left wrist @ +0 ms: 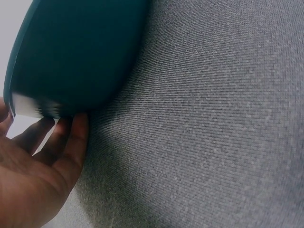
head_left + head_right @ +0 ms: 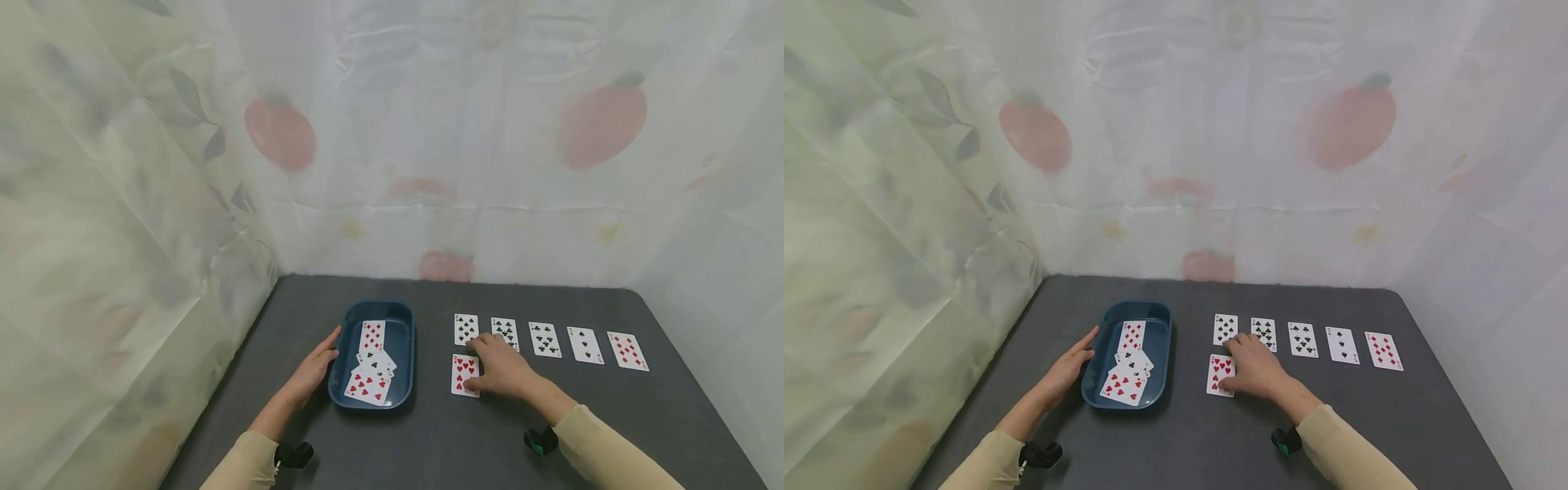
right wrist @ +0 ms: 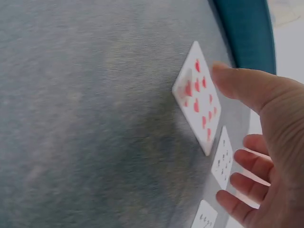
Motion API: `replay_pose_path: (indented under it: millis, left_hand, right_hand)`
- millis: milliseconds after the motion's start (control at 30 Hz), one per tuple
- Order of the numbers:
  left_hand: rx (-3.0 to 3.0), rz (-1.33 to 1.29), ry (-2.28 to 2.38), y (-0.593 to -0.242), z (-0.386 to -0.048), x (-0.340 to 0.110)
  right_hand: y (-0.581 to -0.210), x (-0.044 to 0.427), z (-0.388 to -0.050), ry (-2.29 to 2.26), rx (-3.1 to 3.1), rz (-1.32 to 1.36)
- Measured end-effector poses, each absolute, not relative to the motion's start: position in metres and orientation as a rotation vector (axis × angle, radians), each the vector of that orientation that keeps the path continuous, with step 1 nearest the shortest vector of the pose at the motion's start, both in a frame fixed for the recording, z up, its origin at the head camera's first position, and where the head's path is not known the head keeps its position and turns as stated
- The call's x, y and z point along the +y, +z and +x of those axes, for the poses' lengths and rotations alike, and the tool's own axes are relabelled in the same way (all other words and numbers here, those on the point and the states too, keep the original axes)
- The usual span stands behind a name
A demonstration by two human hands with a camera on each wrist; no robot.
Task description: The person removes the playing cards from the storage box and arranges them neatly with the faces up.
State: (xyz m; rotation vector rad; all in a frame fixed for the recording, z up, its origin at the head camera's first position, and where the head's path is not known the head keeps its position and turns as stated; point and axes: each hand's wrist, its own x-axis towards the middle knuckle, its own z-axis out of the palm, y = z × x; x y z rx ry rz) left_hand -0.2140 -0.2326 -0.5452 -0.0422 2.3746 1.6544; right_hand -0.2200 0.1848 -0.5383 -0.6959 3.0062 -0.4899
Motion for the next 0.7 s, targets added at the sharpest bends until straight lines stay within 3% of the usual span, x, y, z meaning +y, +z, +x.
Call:
replay_pose_path:
  millis: [367, 700]
  left_hand:
    - [2.363, -0.025, 1.655, -0.548, -0.216, -0.235]
    - [2.378, -0.046, 1.639, -0.547, -0.215, -0.233]
  right_hand:
    - [-0.507, 0.142, -0.234, -0.673, 2.990, -0.923]
    - [-0.489, 0.076, -0.246, -0.515, 2.833, -1.182]
